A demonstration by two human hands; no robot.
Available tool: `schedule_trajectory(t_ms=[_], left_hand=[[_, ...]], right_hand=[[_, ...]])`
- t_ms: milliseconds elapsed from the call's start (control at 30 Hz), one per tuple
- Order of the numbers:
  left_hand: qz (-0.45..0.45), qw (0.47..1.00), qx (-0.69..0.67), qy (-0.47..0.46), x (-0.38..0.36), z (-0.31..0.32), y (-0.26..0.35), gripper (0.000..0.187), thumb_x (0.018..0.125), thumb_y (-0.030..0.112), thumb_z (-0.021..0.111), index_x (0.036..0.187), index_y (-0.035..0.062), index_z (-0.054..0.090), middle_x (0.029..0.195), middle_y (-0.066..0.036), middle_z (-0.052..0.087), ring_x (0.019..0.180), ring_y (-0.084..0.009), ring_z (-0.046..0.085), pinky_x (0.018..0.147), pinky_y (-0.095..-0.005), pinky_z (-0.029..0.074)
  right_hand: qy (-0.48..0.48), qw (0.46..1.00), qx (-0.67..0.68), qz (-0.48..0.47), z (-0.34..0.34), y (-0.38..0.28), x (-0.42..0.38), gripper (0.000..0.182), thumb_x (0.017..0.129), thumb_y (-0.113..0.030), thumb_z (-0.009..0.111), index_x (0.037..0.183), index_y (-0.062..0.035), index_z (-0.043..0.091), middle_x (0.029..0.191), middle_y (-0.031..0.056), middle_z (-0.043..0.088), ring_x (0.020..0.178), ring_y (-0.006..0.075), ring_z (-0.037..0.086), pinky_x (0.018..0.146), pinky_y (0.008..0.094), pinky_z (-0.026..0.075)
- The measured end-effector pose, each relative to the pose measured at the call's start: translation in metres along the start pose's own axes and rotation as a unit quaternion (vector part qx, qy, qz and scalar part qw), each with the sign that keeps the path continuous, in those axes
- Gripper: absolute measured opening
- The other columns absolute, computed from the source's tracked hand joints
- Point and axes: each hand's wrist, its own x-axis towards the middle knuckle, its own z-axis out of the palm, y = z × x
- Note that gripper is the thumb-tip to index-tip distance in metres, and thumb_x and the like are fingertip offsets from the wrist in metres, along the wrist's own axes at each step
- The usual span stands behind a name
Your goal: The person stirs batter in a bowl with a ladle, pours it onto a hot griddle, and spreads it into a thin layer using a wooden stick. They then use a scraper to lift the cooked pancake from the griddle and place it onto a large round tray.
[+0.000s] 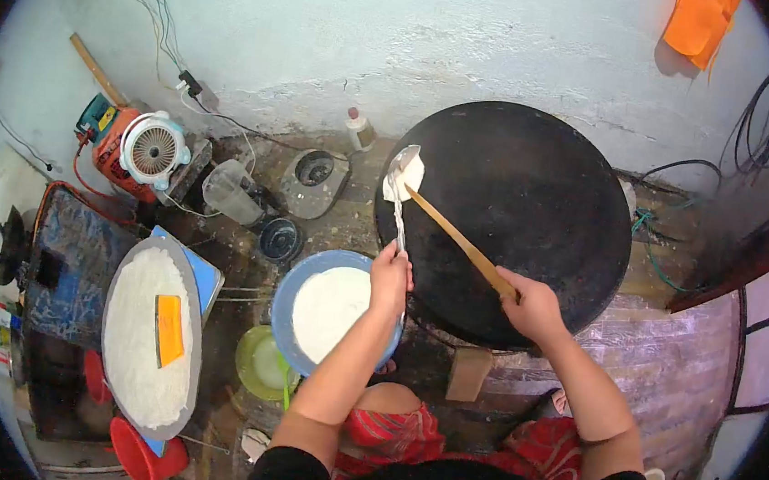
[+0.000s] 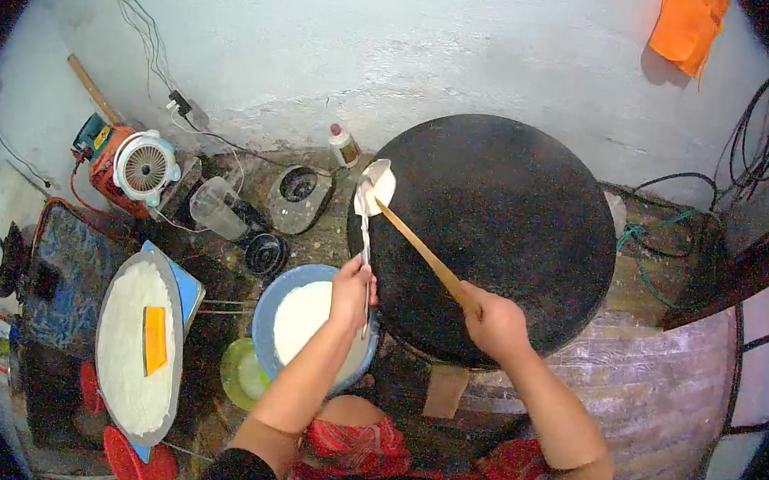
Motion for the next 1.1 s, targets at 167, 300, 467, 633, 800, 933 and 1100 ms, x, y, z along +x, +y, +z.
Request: schedule_trajectory(t_ms=[167,300,467,633,800,933,1100], left_hand=[[-0.033,0.999,-0.01,0.018,0.039,0.003,0.03,0.015,0.084,0.007,0.039,0.096,0.0052,0.047,0.056,-0.002,0.043,0.04,-0.0106,0.039,0.033,-0.024,0.033],[-0.063,0.982,-0.163,-0.068,0.032,-0.002,0.072,0.018,0.084,0.01,0.04,0.097,-0.0004,0.046,0.062,-0.006,0.045,0.044,-0.0093,0.039,0.034,-0.022,0.032],[-0.213,0.765,-0.533,-0.291,0.023,-0.012,0.103,0.031,0.087,0.013,0.036,0.111,-0.0059,0.042,0.067,-0.004,0.042,0.048,-0.0087,0.036,0.038,-0.0196,0.03],[-0.238,0.709,-0.586,-0.311,0.0,-0.024,0.113,0.033,0.088,0.014,0.036,0.115,-0.005,0.039,0.066,-0.003,0.039,0.047,-0.0084,0.035,0.037,-0.0199,0.03],[-0.226,0.758,-0.564,-0.236,-0.035,-0.069,0.092,0.034,0.088,0.014,0.036,0.116,-0.0046,0.04,0.064,-0.003,0.037,0.046,-0.0082,0.034,0.037,-0.0202,0.029],[-0.231,0.774,-0.564,-0.173,-0.049,-0.102,0.056,0.033,0.087,0.012,0.036,0.114,-0.0059,0.041,0.061,-0.001,0.035,0.046,-0.0072,0.033,0.036,-0.0189,0.027],[-0.25,0.801,-0.542,-0.052,-0.08,-0.152,0.006,0.031,0.085,0.011,0.038,0.109,-0.0062,0.044,0.061,0.0,0.037,0.046,-0.0067,0.033,0.037,-0.0183,0.028]], right_hand=[[0.077,0.993,-0.084,-0.032,-0.037,-0.007,-0.015,0.038,0.07,-0.009,0.053,0.107,-0.0141,0.054,0.071,0.0099,0.056,0.065,0.0278,0.056,0.058,0.0365,0.046],[0.023,0.96,-0.223,-0.168,-0.028,0.012,-0.025,0.047,0.069,-0.007,0.053,0.115,-0.0134,0.048,0.065,0.0052,0.049,0.061,0.023,0.052,0.055,0.035,0.044],[-0.062,0.926,-0.301,-0.22,0.012,0.022,-0.002,0.052,0.073,-0.01,0.046,0.124,-0.0111,0.038,0.079,0.0047,0.05,0.071,0.0198,0.052,0.059,0.0314,0.043],[0.004,0.927,-0.338,-0.163,0.014,0.002,0.05,0.053,0.073,-0.01,0.048,0.125,-0.0097,0.036,0.082,0.0073,0.051,0.072,0.023,0.053,0.059,0.0333,0.044],[0.102,0.987,-0.016,-0.121,0.039,0.0,0.037,0.042,0.071,-0.007,0.051,0.113,-0.0131,0.049,0.068,0.0106,0.05,0.059,0.0303,0.052,0.057,0.0399,0.045],[0.066,0.958,-0.259,-0.101,0.033,0.011,0.063,0.045,0.07,-0.011,0.052,0.115,-0.0178,0.048,0.073,0.0105,0.053,0.064,0.0279,0.056,0.059,0.038,0.047],[0.074,0.993,0.087,-0.031,0.044,0.001,0.047,0.037,0.068,-0.014,0.052,0.105,-0.0145,0.057,0.089,0.0153,0.06,0.077,0.0275,0.059,0.071,0.0346,0.047]])
